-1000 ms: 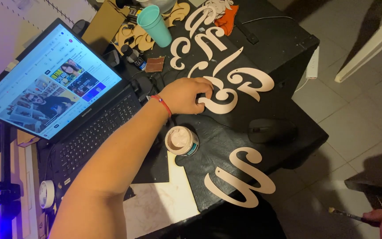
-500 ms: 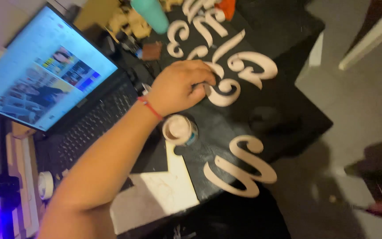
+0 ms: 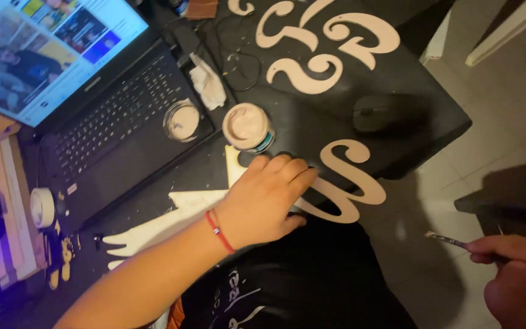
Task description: Painting laser-cut wooden letters and shapes using a paintbrush and acrylic paint at a desk.
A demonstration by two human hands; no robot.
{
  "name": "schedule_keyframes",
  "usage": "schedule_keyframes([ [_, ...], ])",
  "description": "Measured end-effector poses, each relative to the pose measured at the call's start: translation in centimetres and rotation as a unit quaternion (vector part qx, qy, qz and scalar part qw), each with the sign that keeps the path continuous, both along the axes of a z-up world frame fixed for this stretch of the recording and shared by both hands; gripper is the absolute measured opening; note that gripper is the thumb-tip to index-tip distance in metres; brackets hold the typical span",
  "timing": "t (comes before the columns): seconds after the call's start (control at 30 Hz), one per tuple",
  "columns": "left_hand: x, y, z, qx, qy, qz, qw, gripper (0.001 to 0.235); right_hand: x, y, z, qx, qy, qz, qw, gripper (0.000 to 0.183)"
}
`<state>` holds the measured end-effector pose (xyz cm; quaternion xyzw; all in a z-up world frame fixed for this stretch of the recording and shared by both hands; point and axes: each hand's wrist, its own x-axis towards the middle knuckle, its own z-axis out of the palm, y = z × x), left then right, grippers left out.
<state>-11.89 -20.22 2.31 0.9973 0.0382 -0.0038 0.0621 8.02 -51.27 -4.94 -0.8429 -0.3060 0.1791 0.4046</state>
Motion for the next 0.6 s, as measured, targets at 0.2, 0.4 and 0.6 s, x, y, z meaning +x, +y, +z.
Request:
schedule_keyframes([
  [0.2,0.0,0.5,-2.9,-0.024,-0.078,0.005,0.997,0.075,-2.9,-1.0,0.0,0.130,-0.050,-0.031,0.990,0.013],
  [0.4,-1.4,-0.2,2.1,-0.022,-0.125,-0.001,0.992,0.060,-3.6,1.4,0.9,0.356,-0.165,0.041,0.919,0.016],
  [0.6,-5.1,-3.0,10.7,-0.040,-0.359,-0.008,0.932,0.038,-5.2,6.7,8.1,0.229,0.000,-0.040,0.973,0.017],
])
